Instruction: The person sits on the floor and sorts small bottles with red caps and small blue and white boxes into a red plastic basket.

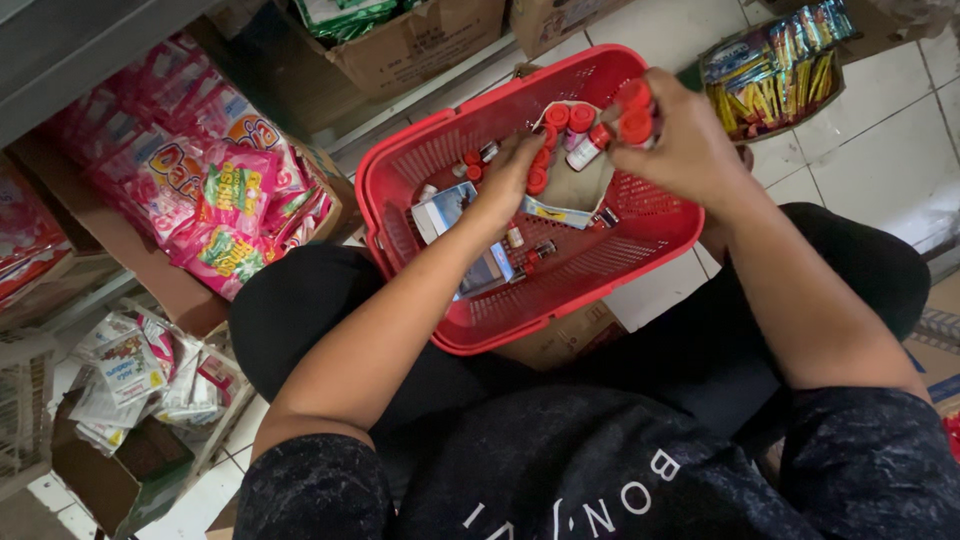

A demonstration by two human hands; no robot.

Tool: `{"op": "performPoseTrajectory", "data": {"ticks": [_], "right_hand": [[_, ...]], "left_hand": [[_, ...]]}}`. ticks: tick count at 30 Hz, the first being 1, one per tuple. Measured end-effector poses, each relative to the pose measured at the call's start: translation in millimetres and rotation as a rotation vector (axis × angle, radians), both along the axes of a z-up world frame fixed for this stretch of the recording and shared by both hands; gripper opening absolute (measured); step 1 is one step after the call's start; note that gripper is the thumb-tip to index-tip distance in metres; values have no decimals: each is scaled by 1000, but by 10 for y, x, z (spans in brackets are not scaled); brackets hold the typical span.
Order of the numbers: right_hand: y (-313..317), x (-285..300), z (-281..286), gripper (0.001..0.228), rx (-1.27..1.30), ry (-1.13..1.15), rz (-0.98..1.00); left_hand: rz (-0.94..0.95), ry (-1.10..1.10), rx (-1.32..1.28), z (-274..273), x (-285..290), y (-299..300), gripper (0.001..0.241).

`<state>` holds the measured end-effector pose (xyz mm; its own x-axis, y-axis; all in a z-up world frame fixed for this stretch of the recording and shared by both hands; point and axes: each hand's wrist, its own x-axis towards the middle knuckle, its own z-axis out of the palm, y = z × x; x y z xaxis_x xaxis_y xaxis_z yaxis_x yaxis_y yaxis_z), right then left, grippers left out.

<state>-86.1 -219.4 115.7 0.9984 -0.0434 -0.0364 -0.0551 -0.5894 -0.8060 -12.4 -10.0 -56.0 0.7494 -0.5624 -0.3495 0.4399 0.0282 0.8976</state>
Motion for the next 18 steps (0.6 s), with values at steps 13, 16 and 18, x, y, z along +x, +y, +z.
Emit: {"op": "performPoseTrajectory", "data": {"ticks": [13,16,18], "right_hand": [[312,-15,217,60,-543,197,29],[314,-25,254,60,-425,164,90],[324,-27,258,63,-294,130,167]], "left_hand": [[25,-21,133,-178,27,-50,62],[21,0,59,-125,9,-40,62],[14,25,63,-75,11,-40,62]]}}
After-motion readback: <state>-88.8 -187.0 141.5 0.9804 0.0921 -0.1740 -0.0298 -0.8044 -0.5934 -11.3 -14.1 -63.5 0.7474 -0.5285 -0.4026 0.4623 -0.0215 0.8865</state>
